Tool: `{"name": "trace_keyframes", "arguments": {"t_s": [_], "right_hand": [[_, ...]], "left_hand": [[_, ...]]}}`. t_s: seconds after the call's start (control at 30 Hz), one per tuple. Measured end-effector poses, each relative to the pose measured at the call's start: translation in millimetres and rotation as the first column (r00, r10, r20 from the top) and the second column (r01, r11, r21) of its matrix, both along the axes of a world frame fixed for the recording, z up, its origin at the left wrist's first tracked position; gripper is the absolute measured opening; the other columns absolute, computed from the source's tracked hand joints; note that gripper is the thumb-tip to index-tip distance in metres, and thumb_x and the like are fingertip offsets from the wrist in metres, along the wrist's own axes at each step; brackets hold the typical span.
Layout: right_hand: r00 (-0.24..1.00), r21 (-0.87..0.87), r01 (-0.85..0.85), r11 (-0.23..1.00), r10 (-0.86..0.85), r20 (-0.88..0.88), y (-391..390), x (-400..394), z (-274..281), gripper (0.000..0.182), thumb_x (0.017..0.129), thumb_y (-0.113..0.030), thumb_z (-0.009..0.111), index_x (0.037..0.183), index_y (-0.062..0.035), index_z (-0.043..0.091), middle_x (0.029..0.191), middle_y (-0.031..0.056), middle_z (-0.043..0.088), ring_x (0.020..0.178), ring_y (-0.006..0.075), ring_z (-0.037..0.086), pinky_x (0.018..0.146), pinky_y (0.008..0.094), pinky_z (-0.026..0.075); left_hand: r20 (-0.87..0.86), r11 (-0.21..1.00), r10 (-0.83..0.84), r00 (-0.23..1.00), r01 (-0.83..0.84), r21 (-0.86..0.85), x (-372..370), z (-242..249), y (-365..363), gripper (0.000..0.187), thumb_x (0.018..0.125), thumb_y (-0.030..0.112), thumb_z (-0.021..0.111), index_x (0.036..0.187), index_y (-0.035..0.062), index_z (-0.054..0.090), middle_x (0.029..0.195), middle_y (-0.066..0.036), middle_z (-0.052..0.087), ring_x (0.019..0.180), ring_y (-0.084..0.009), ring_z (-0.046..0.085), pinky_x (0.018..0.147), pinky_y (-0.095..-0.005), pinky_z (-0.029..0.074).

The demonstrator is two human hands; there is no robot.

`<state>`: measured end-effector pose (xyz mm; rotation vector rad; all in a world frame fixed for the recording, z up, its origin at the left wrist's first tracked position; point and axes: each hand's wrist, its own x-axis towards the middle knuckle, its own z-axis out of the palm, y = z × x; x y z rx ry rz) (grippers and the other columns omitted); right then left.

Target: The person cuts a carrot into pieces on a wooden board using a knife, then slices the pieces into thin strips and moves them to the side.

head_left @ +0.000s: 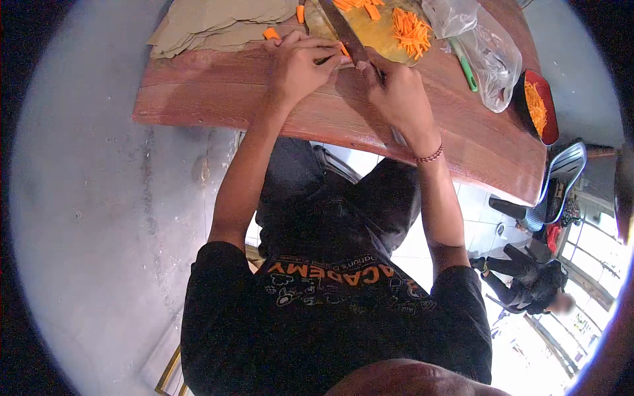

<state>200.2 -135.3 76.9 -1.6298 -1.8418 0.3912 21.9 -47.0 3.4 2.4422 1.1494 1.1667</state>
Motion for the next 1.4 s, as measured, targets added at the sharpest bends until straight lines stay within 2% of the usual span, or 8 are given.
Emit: {"name": "trace_keyframes", "arguments": {"t_s": [0.57,0.77,0.87,0.97,1.17,1.27,1.33,1.4], "right_hand": [[0.999,-0.070,0.032,0.997,-0.029,0.043,0,-10,8,0.020,0.092,-0.019,0.060,0.104,-0.0039,0.066,0.084,0.0309,0.062,0.083,0.0497,0.061,0.069,0.0539,0.049],[0.990,-0.032,0.007,0.999,-0.003,0.138,6,-10,0,0.022,0.091,-0.018,0.059,0.106,-0.0033,0.067,0.081,0.0296,0.063,0.081,0.0492,0.062,0.070,0.0534,0.050],[0.994,-0.088,0.017,0.996,-0.007,0.106,8,-10,7,0.023,0.091,-0.018,0.058,0.107,-0.0033,0.067,0.082,0.0299,0.063,0.083,0.0481,0.063,0.072,0.0525,0.051],[0.995,-0.069,-0.024,0.997,0.031,0.096,11,-7,8,0.030,0.090,-0.026,0.060,0.096,0.0032,0.067,0.078,0.0300,0.064,0.078,0.0472,0.065,0.072,0.0526,0.054],[0.998,-0.034,-0.044,0.998,0.046,0.053,35,0,-7,0.026,0.094,-0.022,0.054,0.105,-0.0011,0.065,0.082,0.0299,0.065,0.081,0.0475,0.065,0.072,0.0550,0.053],[0.999,-0.097,0.015,0.995,-0.019,-0.047,41,0,-10,0.027,0.094,-0.025,0.055,0.106,-0.0028,0.066,0.081,0.0292,0.065,0.081,0.0479,0.065,0.073,0.0552,0.053],[0.999,0.054,0.002,0.999,-0.004,0.039,44,4,-11,0.029,0.095,-0.027,0.056,0.107,-0.0033,0.066,0.081,0.0294,0.064,0.081,0.0472,0.065,0.073,0.0539,0.053],[1.000,0.035,0.004,0.999,-0.004,0.004,43,9,-7,0.030,0.095,-0.029,0.056,0.107,-0.0035,0.067,0.080,0.0294,0.064,0.081,0.0468,0.065,0.073,0.0537,0.053]], "left_hand": [[-0.030,0.998,0.025,0.999,-0.027,-0.048,-1,-2,3,0.014,0.080,0.027,0.079,0.088,0.0156,0.080,0.097,0.001,0.076,0.094,-0.0122,0.067,0.090,-0.0314,0.047],[-0.044,0.996,0.064,0.997,-0.067,-0.053,0,5,0,0.017,0.078,0.028,0.081,0.091,0.0166,0.081,0.096,0.001,0.076,0.092,-0.0138,0.064,0.089,-0.0297,0.047],[-0.045,0.998,0.056,0.997,-0.057,-0.008,-1,2,2,0.018,0.077,0.029,0.082,0.090,0.0167,0.081,0.096,0.002,0.076,0.090,-0.0142,0.064,0.087,-0.0286,0.047],[-0.046,0.999,0.046,0.998,-0.044,0.031,-1,1,3,0.018,0.076,0.028,0.083,0.089,0.0166,0.081,0.095,0.002,0.076,0.085,-0.0148,0.063,0.084,-0.0281,0.049],[-0.024,0.997,0.054,0.998,-0.052,0.049,0,0,5,0.019,0.074,0.029,0.084,0.087,0.0158,0.080,0.094,0.003,0.076,0.086,-0.0151,0.061,0.080,-0.0286,0.050],[-0.014,0.994,0.052,0.999,-0.051,0.099,2,-4,5,0.018,0.073,0.027,0.084,0.087,0.0160,0.080,0.093,0.005,0.076,0.087,-0.0157,0.061,0.077,-0.0273,0.050],[-0.032,0.996,0.050,0.998,-0.047,0.074,3,1,2,0.019,0.074,0.031,0.083,0.089,0.0189,0.081,0.096,0.007,0.075,0.092,-0.0163,0.060,0.087,-0.0330,0.046],[-0.080,0.992,0.090,0.993,-0.082,0.096,3,8,-6,0.021,0.075,0.035,0.082,0.090,0.0204,0.081,0.097,0.008,0.075,0.096,-0.0166,0.060,0.093,-0.0380,0.040]]}}
